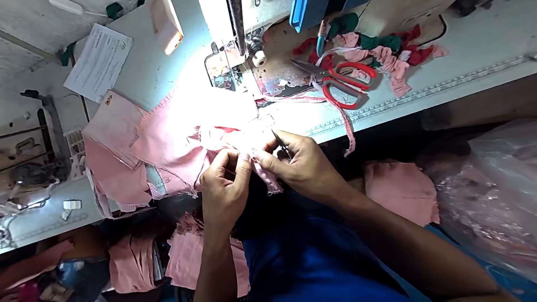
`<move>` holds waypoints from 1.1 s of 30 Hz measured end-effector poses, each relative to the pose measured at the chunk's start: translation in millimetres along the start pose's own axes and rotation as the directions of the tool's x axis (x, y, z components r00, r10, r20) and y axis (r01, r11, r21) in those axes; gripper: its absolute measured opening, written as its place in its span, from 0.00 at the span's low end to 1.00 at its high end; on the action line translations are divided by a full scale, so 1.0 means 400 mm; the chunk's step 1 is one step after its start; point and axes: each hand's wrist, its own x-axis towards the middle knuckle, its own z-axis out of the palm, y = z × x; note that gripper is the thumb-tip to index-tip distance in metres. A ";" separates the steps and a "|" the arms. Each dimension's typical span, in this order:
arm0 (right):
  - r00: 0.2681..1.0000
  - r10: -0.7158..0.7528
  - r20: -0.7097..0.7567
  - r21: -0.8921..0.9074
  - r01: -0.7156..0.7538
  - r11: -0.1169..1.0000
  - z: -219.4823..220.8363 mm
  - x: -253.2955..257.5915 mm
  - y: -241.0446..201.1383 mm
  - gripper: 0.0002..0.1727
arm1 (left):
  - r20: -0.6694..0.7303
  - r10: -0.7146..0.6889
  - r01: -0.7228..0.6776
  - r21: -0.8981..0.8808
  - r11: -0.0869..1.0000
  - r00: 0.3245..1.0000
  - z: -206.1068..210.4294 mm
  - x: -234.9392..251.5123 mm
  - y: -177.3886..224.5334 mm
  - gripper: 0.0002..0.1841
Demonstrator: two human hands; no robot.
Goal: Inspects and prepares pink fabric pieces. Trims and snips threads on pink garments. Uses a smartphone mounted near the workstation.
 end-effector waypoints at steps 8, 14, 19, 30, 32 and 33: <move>1.000 -0.020 0.001 -0.036 0.020 0.999 0.011 -0.001 -0.008 0.02 | 0.082 -0.080 0.091 -0.130 0.987 0.993 0.000 0.003 -0.001 0.11; 0.994 0.076 -0.083 0.094 -0.069 0.993 0.032 -0.010 0.015 0.04 | -0.042 -0.014 0.012 -0.048 0.999 0.999 0.030 -0.018 -0.006 0.12; 0.994 0.105 0.032 0.167 -0.109 0.980 -0.020 -0.044 -0.024 0.15 | 0.031 -0.018 0.020 -0.038 0.999 0.999 0.014 -0.015 -0.013 0.12; 0.873 0.338 0.352 0.376 -0.462 0.803 -0.025 -0.057 -0.021 0.19 | 0.021 0.056 -0.055 -0.016 0.998 0.998 0.031 -0.020 -0.014 0.13; 0.866 0.348 0.361 0.376 -0.476 0.795 -0.022 -0.056 -0.016 0.18 | 0.026 0.071 -0.071 -0.010 0.997 0.997 0.037 -0.022 -0.016 0.13; 0.863 0.350 0.364 0.381 -0.481 0.789 -0.021 -0.056 -0.015 0.18 | 0.024 0.076 -0.076 -0.008 0.997 0.997 0.040 -0.022 -0.017 0.13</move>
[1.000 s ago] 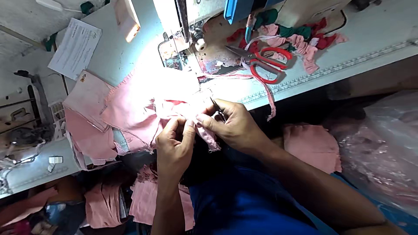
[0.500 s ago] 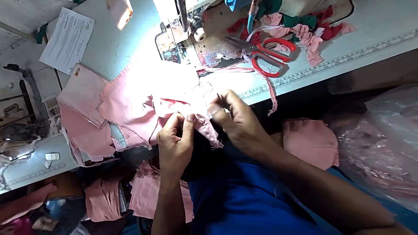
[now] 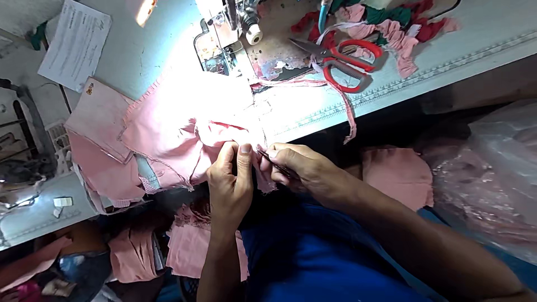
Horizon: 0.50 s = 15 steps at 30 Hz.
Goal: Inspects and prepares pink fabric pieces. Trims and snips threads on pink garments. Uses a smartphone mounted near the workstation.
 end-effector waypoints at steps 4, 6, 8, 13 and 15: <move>0.998 0.063 -0.002 0.065 -0.063 0.996 0.002 0.004 -0.006 0.19 | -0.002 0.003 -0.003 0.005 1.000 1.000 0.005 -0.004 -0.001 0.12; 0.996 0.093 0.001 0.090 -0.092 0.992 0.002 0.007 -0.006 0.19 | 0.001 0.003 -0.003 -0.005 1.000 1.000 0.005 -0.005 -0.002 0.11; 0.995 0.100 0.001 0.098 -0.100 0.990 0.002 0.011 -0.004 0.20 | 0.001 0.001 -0.001 -0.011 1.000 1.000 0.006 -0.007 -0.004 0.11; 0.998 0.066 -0.019 0.080 -0.064 0.995 0.009 0.019 -0.004 0.21 | 0.004 0.010 -0.010 -0.003 1.000 1.000 0.006 -0.009 -0.008 0.12; 0.999 0.048 -0.024 0.085 -0.046 0.995 0.010 0.022 0.000 0.21 | 0.003 0.011 -0.011 -0.005 1.000 1.000 0.006 -0.010 -0.010 0.12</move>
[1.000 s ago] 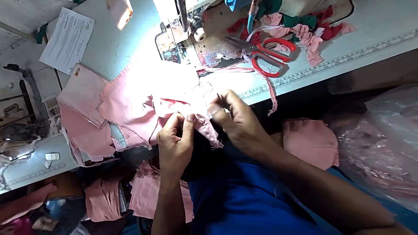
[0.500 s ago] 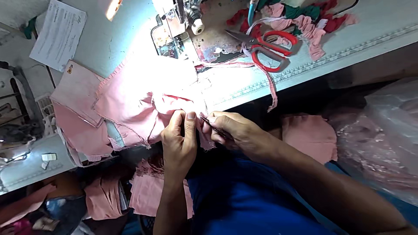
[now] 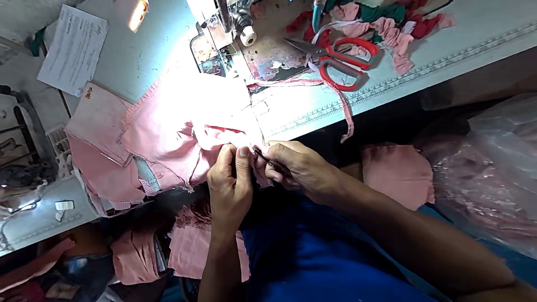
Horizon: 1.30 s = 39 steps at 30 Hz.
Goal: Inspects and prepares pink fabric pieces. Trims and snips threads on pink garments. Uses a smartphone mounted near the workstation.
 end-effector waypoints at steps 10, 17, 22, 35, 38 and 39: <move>0.999 -0.026 -0.041 0.024 0.027 0.999 0.007 0.002 0.009 0.19 | -0.025 0.007 -0.007 0.000 1.000 1.000 0.011 -0.005 -0.002 0.12; 0.991 -0.112 -0.075 -0.073 0.107 0.992 0.005 0.018 0.021 0.16 | -0.016 0.009 -0.009 0.015 1.000 1.000 0.008 -0.001 0.000 0.12; 0.992 -0.116 -0.052 -0.034 0.114 0.993 0.000 0.020 0.024 0.16 | -0.011 -0.001 0.001 -0.010 1.000 1.000 0.008 0.001 -0.004 0.12; 0.996 -0.059 -0.069 0.020 0.061 0.998 0.004 0.020 0.017 0.20 | 0.015 0.021 -0.021 0.018 1.000 1.000 0.002 0.000 -0.008 0.12; 0.998 -0.059 -0.027 0.021 0.060 0.998 -0.005 0.021 0.017 0.20 | 0.017 0.016 -0.016 -0.002 1.000 1.000 0.001 0.000 -0.011 0.12; 0.998 -0.067 -0.014 0.001 0.067 0.998 -0.008 0.021 0.016 0.20 | 0.017 0.014 -0.014 -0.004 1.000 1.000 0.000 0.000 -0.011 0.12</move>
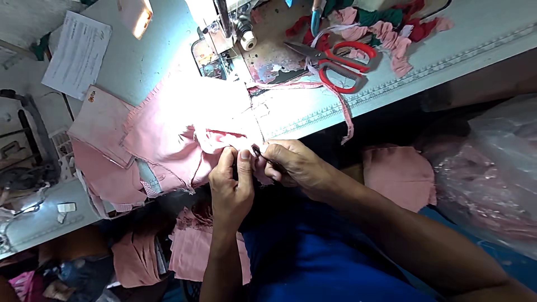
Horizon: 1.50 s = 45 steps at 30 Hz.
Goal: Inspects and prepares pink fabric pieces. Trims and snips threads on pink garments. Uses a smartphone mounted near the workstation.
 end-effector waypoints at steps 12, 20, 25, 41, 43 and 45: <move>1.000 0.029 0.006 -0.054 -0.028 0.998 0.003 0.003 -0.014 0.23 | 0.014 0.003 -0.003 0.033 0.999 1.000 -0.003 0.000 -0.004 0.12; 0.999 0.029 0.016 -0.049 -0.028 0.998 -0.001 -0.001 -0.013 0.23 | 0.008 0.002 -0.003 0.026 1.000 1.000 0.001 0.000 -0.004 0.12; 0.998 0.046 0.036 -0.011 -0.046 0.999 -0.003 -0.001 -0.009 0.24 | 0.015 -0.007 0.007 0.039 0.999 1.000 0.001 0.000 -0.006 0.12; 1.000 -0.016 0.009 -0.038 0.016 0.999 0.000 0.007 -0.004 0.23 | 0.025 -0.009 0.008 0.045 0.999 1.000 -0.002 0.005 -0.003 0.12; 1.000 -0.024 0.017 -0.034 0.024 0.999 -0.003 0.006 0.000 0.22 | 0.020 -0.010 0.009 0.040 0.999 1.000 0.000 0.005 -0.002 0.12; 0.999 -0.027 0.024 -0.017 0.028 0.999 -0.005 0.004 0.003 0.22 | 0.015 -0.010 0.009 0.030 1.000 1.000 0.003 0.004 -0.002 0.12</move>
